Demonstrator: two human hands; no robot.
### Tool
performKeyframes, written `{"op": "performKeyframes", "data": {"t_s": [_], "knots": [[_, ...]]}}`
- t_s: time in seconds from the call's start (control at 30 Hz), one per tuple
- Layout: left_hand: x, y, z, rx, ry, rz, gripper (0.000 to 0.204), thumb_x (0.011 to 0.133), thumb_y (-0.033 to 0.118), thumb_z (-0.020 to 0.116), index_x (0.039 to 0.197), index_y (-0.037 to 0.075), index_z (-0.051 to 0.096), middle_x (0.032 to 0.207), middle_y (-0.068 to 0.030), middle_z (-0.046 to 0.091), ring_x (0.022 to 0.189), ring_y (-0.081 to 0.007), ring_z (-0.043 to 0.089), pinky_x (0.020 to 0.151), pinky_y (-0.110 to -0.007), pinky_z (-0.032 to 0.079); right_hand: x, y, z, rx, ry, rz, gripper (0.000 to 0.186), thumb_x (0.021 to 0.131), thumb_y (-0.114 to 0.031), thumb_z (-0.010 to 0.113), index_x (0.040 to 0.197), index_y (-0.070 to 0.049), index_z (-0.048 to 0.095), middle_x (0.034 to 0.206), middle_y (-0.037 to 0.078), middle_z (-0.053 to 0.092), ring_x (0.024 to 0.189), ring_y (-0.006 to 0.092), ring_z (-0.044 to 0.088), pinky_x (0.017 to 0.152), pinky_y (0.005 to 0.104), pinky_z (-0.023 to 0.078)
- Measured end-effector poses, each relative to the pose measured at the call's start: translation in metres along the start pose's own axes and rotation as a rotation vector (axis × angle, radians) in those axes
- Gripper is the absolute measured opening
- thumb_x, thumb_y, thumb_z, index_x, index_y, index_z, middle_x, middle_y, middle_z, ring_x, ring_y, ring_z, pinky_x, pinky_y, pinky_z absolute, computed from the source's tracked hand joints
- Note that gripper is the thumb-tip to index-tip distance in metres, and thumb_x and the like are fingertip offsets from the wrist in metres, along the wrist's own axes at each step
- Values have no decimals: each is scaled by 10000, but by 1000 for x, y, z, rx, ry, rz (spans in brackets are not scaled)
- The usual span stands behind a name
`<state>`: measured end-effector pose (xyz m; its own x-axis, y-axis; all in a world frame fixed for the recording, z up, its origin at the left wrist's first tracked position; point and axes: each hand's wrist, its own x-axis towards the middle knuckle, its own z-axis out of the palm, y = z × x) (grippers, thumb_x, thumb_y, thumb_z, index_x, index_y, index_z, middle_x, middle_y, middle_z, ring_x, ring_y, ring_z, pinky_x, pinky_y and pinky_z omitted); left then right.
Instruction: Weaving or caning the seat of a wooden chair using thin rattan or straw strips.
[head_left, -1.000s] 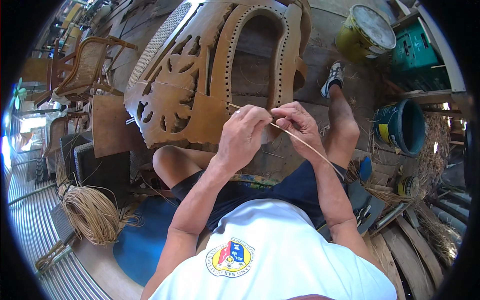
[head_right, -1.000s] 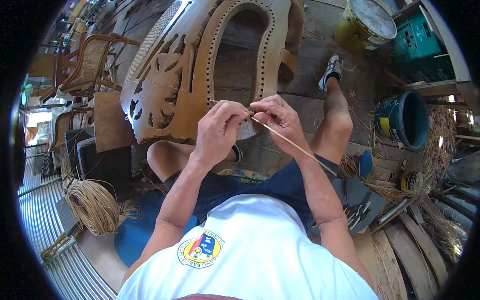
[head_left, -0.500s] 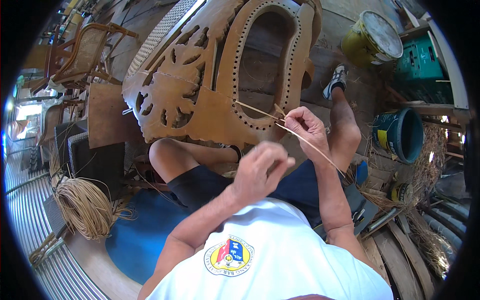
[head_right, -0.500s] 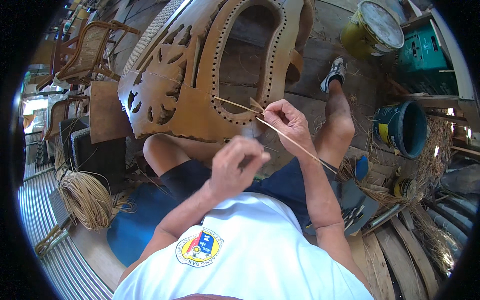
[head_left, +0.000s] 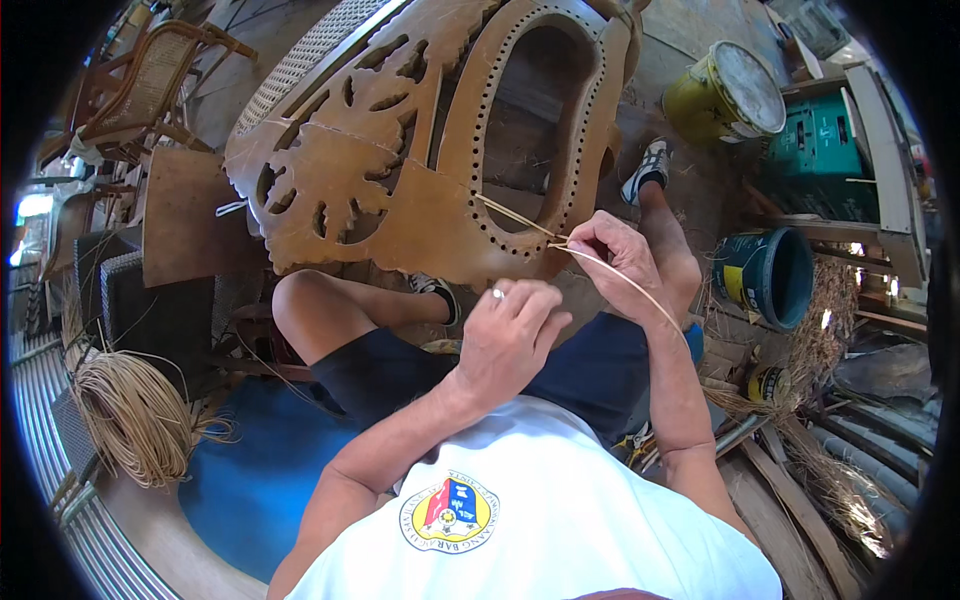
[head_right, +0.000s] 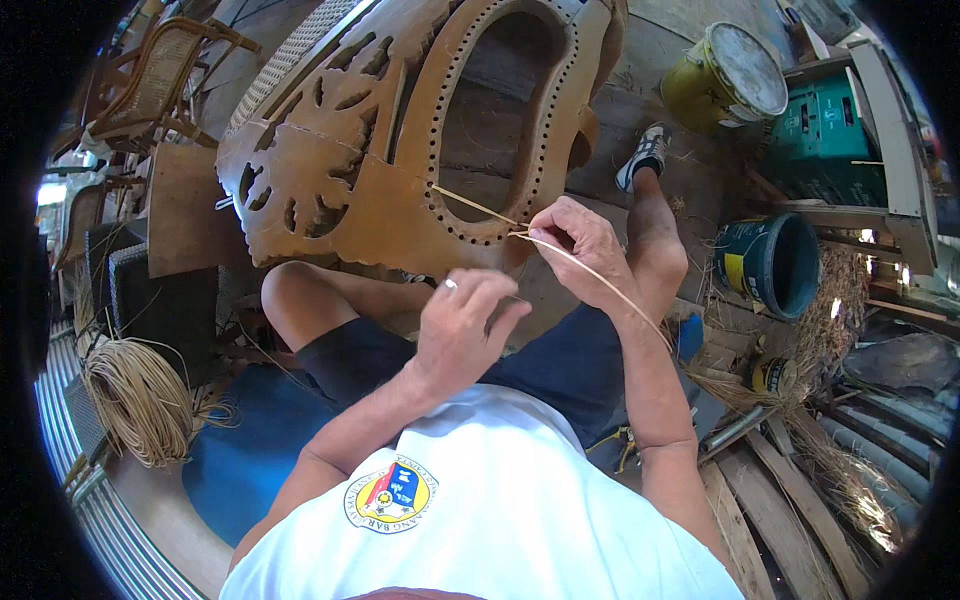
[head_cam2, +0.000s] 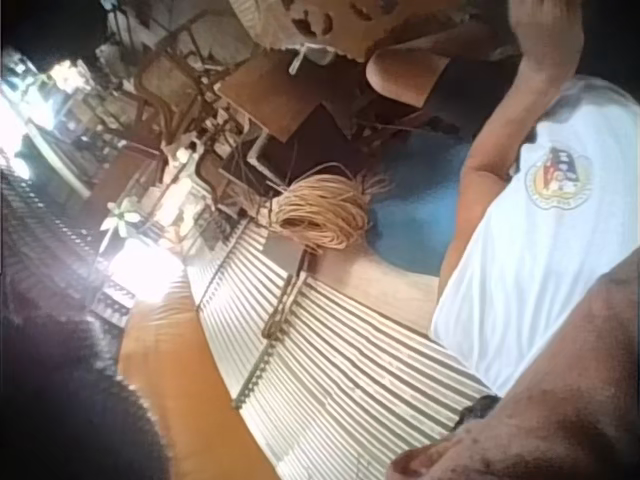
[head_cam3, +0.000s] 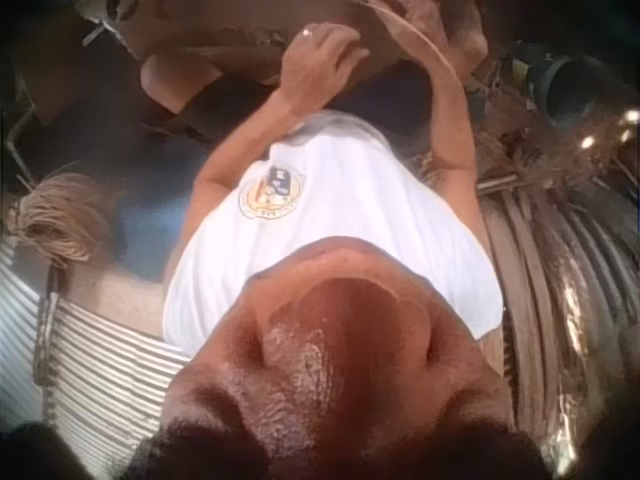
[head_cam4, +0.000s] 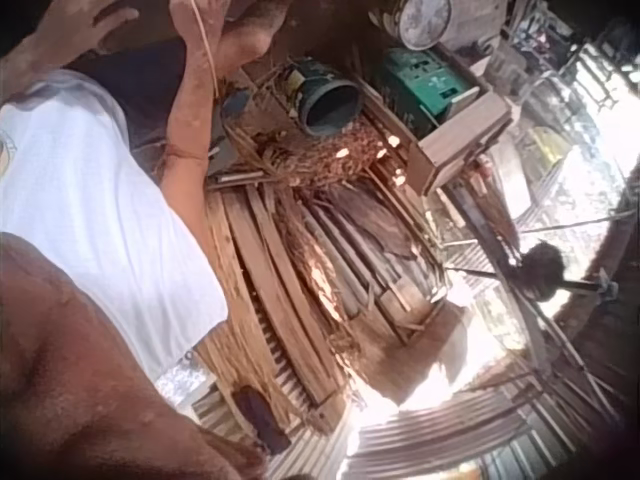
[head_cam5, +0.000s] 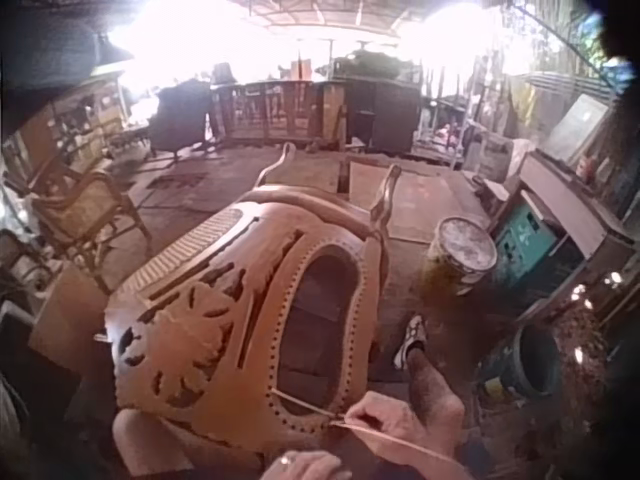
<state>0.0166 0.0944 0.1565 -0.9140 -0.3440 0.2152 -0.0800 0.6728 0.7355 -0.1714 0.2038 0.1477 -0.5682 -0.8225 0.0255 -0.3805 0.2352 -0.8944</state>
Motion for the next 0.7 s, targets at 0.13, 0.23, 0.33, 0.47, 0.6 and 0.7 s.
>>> {"op": "performKeyframes", "data": {"t_s": [0.13, 0.23, 0.33, 0.47, 0.6, 0.7], "knots": [[46, -2, -2, 201, 144, 78, 314, 819, 91, 759, 1102, 57, 628, 1024, -100, 668, 968, -288, 646, 832, -377, 523, 4, -6, 0, -99, 2, -136, 78, 882, -26, 711, 932, -8, 654, 852, 97, 616, 755, 230, 615, 683, 328, 487], [61, -18, 0, 227, 56, 98, 246, 803, 72, 749, 1029, 67, 651, 998, -88, 665, 935, -291, 654, 811, -386, 526, 3, -9, 2, -87, 2, -75, 77, 880, -27, 709, 924, -3, 650, 852, 107, 623, 768, 254, 627, 699, 342, 499], [56, -20, -1, 225, 87, 155, 191, 812, 64, 741, 984, 63, 658, 995, -86, 663, 929, -295, 657, 794, -391, 531, 2, -10, 2, -82, 27, -60, 73, 886, -34, 702, 914, 0, 645, 846, 111, 623, 768, 262, 627, 703, 345, 500], [22, -2, 6, 12, 222, 156, 140, 849, 54, 730, 962, 53, 646, 999, -102, 660, 922, -311, 655, 781, -401, 539, 4, -12, 1, -126, 36, -136, 64, 891, -36, 690, 901, -5, 636, 848, 124, 617, 770, 288, 628, 696, 360, 500], [-43, -16, 16, -348, -214, -316, 170, 898, 69, 735, 1051, 38, 668, 915, -116, 663, 895, -245, 686, 805, -344, 553, 6, -17, 0, -185, 1, -172, 64, 879, -28, 684, 889, -9, 623, 847, 134, 603, 781, 308, 626, 699, 383, 504], [-56, -71, 30, -695, -116, -721, 188, 954, 145, 688, 1117, 55, 666, 1031, -72, 721, 925, -182, 696, 812, -332, 551, 7, -22, 1, -315, -33, -239, 67, 873, -29, 677, 871, -10, 613, 842, 129, 586, 808, 306, 624, 715, 403, 514]]}}
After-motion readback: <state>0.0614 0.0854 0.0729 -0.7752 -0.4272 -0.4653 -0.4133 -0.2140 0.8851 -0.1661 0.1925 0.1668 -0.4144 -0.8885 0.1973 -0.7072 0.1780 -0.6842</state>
